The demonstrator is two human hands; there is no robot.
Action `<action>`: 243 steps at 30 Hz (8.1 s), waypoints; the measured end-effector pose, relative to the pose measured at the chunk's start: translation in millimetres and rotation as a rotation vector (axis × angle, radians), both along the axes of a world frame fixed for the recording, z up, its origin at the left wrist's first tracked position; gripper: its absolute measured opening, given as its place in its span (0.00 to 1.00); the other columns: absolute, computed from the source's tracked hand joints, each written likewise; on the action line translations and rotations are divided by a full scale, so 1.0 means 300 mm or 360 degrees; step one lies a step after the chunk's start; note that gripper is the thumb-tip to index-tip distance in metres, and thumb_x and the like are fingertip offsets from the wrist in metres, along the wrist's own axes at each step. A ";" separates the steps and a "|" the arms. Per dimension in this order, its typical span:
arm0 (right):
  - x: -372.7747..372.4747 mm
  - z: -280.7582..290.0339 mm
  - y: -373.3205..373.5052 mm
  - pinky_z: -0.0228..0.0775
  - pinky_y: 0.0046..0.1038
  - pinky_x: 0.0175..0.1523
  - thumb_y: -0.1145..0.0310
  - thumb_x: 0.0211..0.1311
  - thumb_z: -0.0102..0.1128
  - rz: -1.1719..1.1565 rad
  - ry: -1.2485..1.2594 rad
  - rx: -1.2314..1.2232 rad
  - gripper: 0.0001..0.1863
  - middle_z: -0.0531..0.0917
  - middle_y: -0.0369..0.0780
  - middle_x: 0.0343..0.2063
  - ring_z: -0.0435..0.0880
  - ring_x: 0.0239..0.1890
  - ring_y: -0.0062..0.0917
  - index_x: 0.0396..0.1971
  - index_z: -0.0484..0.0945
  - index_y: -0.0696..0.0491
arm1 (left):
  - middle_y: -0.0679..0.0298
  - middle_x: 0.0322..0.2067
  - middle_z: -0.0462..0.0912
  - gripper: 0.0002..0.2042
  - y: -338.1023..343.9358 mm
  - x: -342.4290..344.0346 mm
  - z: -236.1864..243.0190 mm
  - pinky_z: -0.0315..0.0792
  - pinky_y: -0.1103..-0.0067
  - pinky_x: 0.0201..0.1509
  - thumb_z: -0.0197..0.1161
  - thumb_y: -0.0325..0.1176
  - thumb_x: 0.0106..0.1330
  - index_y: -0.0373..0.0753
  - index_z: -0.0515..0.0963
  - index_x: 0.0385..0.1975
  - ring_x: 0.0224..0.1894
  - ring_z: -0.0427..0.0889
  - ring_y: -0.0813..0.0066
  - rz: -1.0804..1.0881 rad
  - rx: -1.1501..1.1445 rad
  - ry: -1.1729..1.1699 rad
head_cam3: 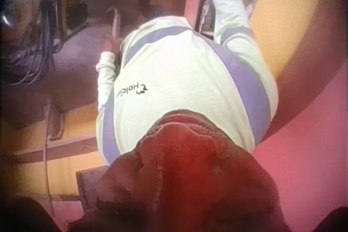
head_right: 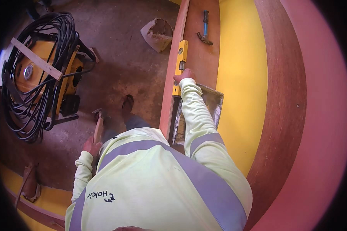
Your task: The person uses a spirit level to check the alignment of a wooden board against a wall, then hammers a wooden support beam into place under a wooden shelf.
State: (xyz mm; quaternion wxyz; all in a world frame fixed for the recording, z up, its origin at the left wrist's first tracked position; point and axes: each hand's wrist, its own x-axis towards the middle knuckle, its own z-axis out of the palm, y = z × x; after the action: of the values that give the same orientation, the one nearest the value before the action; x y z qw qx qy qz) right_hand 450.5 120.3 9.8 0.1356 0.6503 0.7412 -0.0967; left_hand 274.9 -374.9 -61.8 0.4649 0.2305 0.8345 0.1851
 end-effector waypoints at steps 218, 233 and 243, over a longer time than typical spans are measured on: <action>0.092 -0.179 -0.356 0.34 0.53 0.68 0.65 0.53 0.54 0.1651 -0.0629 -0.0347 0.09 0.85 0.37 0.33 0.77 0.49 0.34 0.30 0.84 0.44 | 0.60 0.21 0.72 0.06 0.543 0.306 0.232 0.74 0.72 0.17 0.53 0.30 0.61 0.35 0.65 0.29 0.17 0.75 0.71 0.0771 0.0460 -0.1739; 0.106 -0.174 -0.365 0.37 0.51 0.68 0.62 0.52 0.55 0.1664 -0.0673 -0.0295 0.08 0.84 0.36 0.35 0.74 0.52 0.29 0.29 0.84 0.42 | 0.59 0.22 0.72 0.07 0.539 0.324 0.275 0.75 0.70 0.18 0.54 0.30 0.60 0.35 0.65 0.32 0.17 0.75 0.70 0.1236 0.0584 -0.1669; 0.118 -0.213 -0.333 0.40 0.56 0.65 0.60 0.48 0.59 0.1732 -0.0627 -0.0268 0.08 0.84 0.38 0.31 0.74 0.51 0.36 0.27 0.84 0.43 | 0.59 0.24 0.72 0.08 0.518 0.369 0.230 0.75 0.71 0.19 0.54 0.32 0.62 0.39 0.65 0.36 0.19 0.75 0.70 0.0856 0.0356 -0.1964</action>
State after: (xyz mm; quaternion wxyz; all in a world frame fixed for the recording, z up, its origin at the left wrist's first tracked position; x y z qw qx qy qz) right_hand 486.0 20.3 -54.2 0.3521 0.1687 0.9192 0.0512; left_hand 385.7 -219.6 7.1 0.7669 -0.0860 0.4207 0.4770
